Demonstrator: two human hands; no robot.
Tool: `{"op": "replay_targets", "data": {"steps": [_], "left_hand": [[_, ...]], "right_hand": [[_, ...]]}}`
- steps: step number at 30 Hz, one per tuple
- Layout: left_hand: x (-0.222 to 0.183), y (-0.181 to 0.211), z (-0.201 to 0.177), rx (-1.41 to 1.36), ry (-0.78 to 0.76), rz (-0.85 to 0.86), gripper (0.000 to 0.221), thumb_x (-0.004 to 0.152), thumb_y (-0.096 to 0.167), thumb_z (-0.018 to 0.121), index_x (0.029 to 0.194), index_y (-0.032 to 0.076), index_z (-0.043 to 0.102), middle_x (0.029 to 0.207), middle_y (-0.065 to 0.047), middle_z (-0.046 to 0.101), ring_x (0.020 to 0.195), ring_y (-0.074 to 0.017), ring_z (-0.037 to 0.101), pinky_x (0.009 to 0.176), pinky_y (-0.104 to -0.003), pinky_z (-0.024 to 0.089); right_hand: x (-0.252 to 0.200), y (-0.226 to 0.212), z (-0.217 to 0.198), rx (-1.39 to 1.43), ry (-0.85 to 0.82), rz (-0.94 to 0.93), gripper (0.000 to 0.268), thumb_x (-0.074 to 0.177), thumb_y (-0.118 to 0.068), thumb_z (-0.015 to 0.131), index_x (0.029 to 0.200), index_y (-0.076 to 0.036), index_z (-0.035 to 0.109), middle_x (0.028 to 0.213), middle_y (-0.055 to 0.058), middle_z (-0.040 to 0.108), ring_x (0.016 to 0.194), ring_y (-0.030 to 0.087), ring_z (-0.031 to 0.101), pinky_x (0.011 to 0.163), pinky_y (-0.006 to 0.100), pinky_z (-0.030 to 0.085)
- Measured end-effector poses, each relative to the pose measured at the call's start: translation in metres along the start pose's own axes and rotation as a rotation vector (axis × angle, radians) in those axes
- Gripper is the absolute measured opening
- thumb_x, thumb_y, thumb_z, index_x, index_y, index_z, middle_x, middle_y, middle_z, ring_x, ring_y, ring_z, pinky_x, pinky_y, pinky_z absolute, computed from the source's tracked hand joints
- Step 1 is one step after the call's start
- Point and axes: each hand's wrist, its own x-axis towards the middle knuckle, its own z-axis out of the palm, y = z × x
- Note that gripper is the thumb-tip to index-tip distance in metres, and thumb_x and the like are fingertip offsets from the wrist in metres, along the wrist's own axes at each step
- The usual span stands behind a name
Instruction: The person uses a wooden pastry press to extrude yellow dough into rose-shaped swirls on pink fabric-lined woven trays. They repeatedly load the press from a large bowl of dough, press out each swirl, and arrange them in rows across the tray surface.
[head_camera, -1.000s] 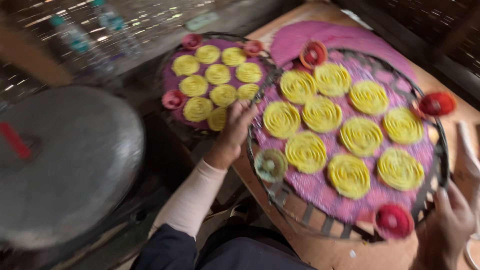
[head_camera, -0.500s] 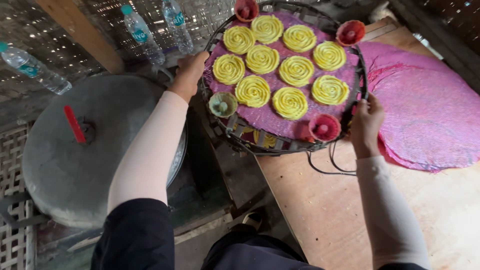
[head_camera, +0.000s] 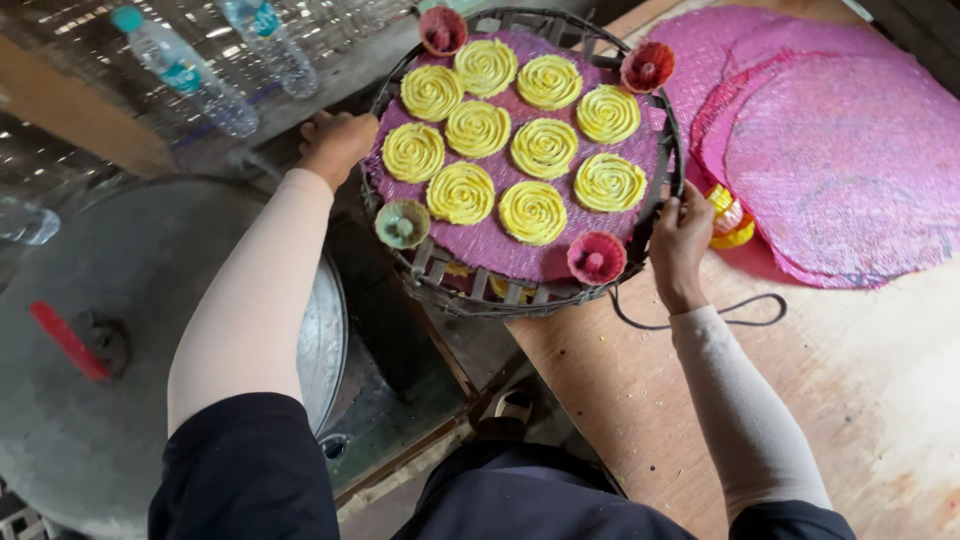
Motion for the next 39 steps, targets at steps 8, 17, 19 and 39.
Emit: {"op": "replay_targets", "data": {"steps": [8,17,19,39], "left_hand": [[0.01,-0.003,0.008,0.403,0.215,0.189,0.073,0.094,0.055,0.056,0.137,-0.004,0.058,0.151,-0.029,0.036,0.135,-0.0495,0.032,0.106,-0.062,0.028],[-0.118,0.088,-0.033,0.118,0.79,1.049,0.012,0.11,0.017,0.058,0.099,0.012,0.057,0.109,-0.005,0.062,0.111,-0.0315,0.051,0.092,-0.051,0.033],[-0.169,0.113,-0.018,0.122,0.801,1.157,0.023,0.114,0.018,0.057,0.093,0.011,0.053,0.099,-0.007,0.059,0.101,-0.0311,0.052,0.091,-0.048,0.034],[-0.515,0.133,0.275,-0.303,-0.621,1.372,0.047,0.088,0.01,0.073,0.132,0.004,0.056,0.116,-0.016,0.065,0.101,-0.0336,0.066,0.08,-0.04,0.055]], "right_hand": [[-0.008,-0.007,-0.005,0.083,-0.151,0.176,0.021,0.106,-0.007,0.052,0.115,0.003,0.069,0.077,0.014,0.06,0.067,0.02,0.054,0.064,0.038,0.044],[-0.065,0.04,-0.145,-0.168,0.015,0.12,0.029,0.102,-0.018,0.066,0.13,-0.011,0.07,0.113,0.009,0.065,0.09,0.019,0.057,0.074,0.03,0.05],[-0.086,0.063,-0.201,-0.205,0.089,0.198,0.027,0.102,-0.02,0.066,0.127,-0.012,0.072,0.11,0.007,0.067,0.086,0.016,0.059,0.07,0.029,0.051],[-0.113,0.271,-0.581,-0.752,0.704,1.163,0.045,0.091,-0.043,0.073,0.119,-0.008,0.072,0.158,0.025,0.031,0.149,0.043,0.019,0.118,0.066,0.012]]}}
